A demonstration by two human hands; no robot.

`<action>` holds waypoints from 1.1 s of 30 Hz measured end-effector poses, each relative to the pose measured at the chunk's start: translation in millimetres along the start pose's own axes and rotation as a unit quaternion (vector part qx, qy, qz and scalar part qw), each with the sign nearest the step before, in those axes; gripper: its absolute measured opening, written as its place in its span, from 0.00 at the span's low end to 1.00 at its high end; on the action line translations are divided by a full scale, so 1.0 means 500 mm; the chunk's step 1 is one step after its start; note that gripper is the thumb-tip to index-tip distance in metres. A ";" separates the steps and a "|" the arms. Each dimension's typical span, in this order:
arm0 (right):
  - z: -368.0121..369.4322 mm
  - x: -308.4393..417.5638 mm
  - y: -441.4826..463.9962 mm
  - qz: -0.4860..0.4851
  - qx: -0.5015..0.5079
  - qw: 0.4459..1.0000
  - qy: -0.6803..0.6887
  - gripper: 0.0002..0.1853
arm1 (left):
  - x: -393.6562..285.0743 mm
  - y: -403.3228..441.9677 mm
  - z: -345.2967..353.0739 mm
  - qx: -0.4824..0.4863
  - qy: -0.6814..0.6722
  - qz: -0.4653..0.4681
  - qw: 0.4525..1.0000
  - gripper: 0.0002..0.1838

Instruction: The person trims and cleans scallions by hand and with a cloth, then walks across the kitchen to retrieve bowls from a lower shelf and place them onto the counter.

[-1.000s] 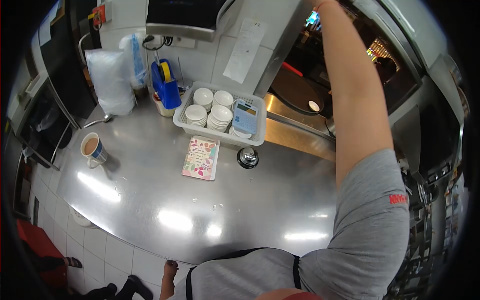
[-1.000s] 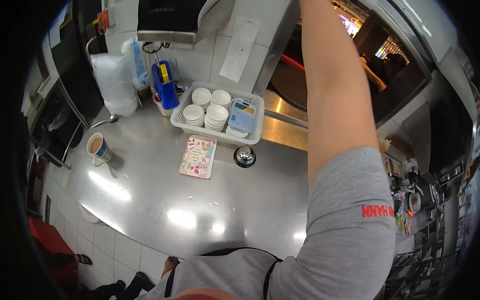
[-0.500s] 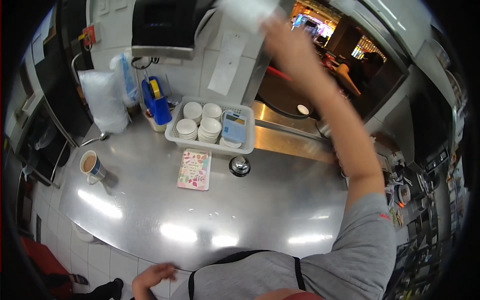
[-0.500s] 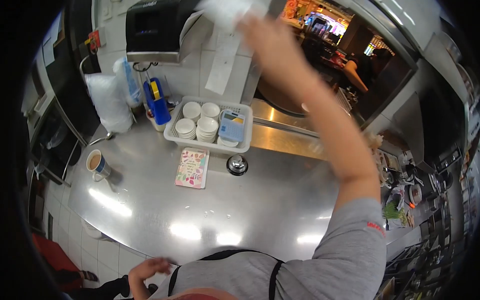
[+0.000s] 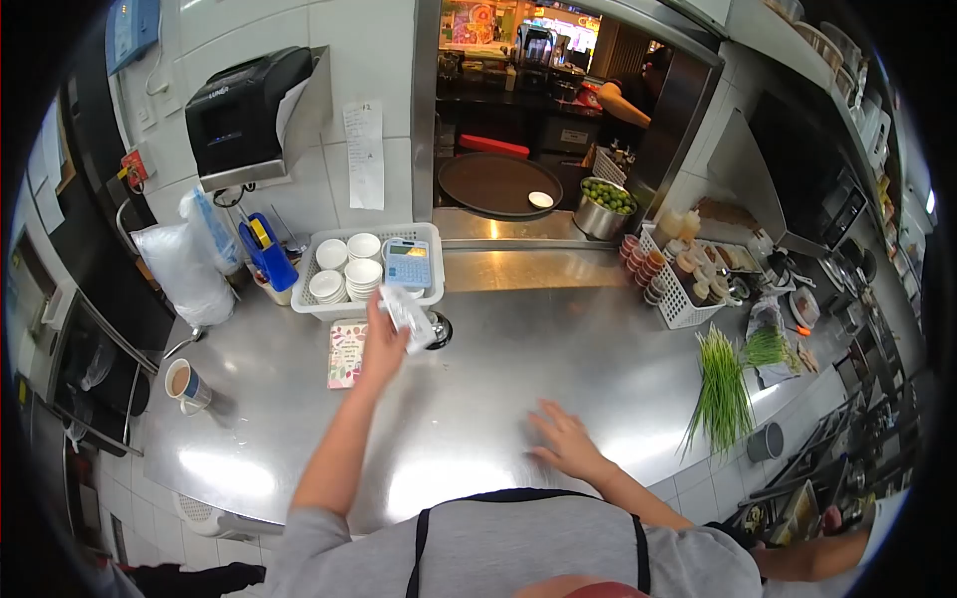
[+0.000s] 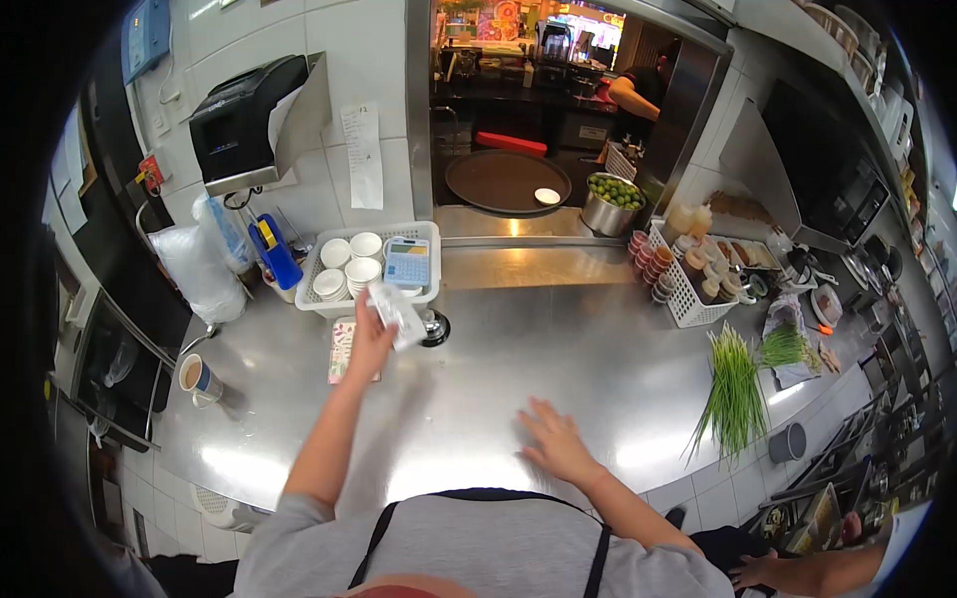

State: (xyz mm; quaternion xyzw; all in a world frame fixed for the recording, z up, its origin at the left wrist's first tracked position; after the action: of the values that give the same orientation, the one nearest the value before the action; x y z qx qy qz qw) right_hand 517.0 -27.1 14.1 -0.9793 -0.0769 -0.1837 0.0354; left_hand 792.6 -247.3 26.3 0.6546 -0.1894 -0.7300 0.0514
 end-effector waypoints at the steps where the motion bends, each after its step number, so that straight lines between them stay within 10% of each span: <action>1: 0.010 -0.038 -0.032 0.041 0.002 0.999 -0.007 0.31 | -0.013 0.041 -0.006 0.021 0.080 0.057 0.995 0.43; 6: 0.082 -0.148 -0.166 0.123 -0.049 0.991 -0.008 0.31 | -0.050 0.188 -0.005 0.123 0.334 0.141 0.924 0.33; 10: 0.125 -0.148 -0.180 0.161 -0.099 0.981 -0.049 0.29 | -0.006 0.313 -0.053 -0.050 0.331 0.064 0.940 0.20; 18: 0.124 -0.170 -0.166 0.179 -0.113 0.976 -0.047 0.28 | 0.045 0.458 -0.339 -0.508 0.336 0.179 0.773 0.33; 25: 0.133 -0.184 -0.169 0.185 -0.108 0.974 -0.069 0.29 | 0.052 0.520 -0.486 -0.564 0.362 0.204 0.714 0.30; 33: 0.117 -0.172 -0.157 0.199 -0.116 0.971 -0.067 0.27 | 0.296 0.539 -0.538 -0.361 0.519 -0.062 0.772 0.22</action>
State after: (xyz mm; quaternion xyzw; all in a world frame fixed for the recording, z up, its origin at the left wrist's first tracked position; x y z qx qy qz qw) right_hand 445.8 44.2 -68.4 -0.9825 0.1391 -0.1143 -0.0477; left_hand 988.1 -600.2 -38.9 0.8777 0.1852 -0.2951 0.3291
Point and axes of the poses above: each hand's wrist, its own y-axis towards the middle knuckle, its own z-axis out of the palm, x = y × z, the point moved 2 cm from there along y, towards the middle knuckle, and after that the axes turned 5 degrees about z, right-handed, at the moved point
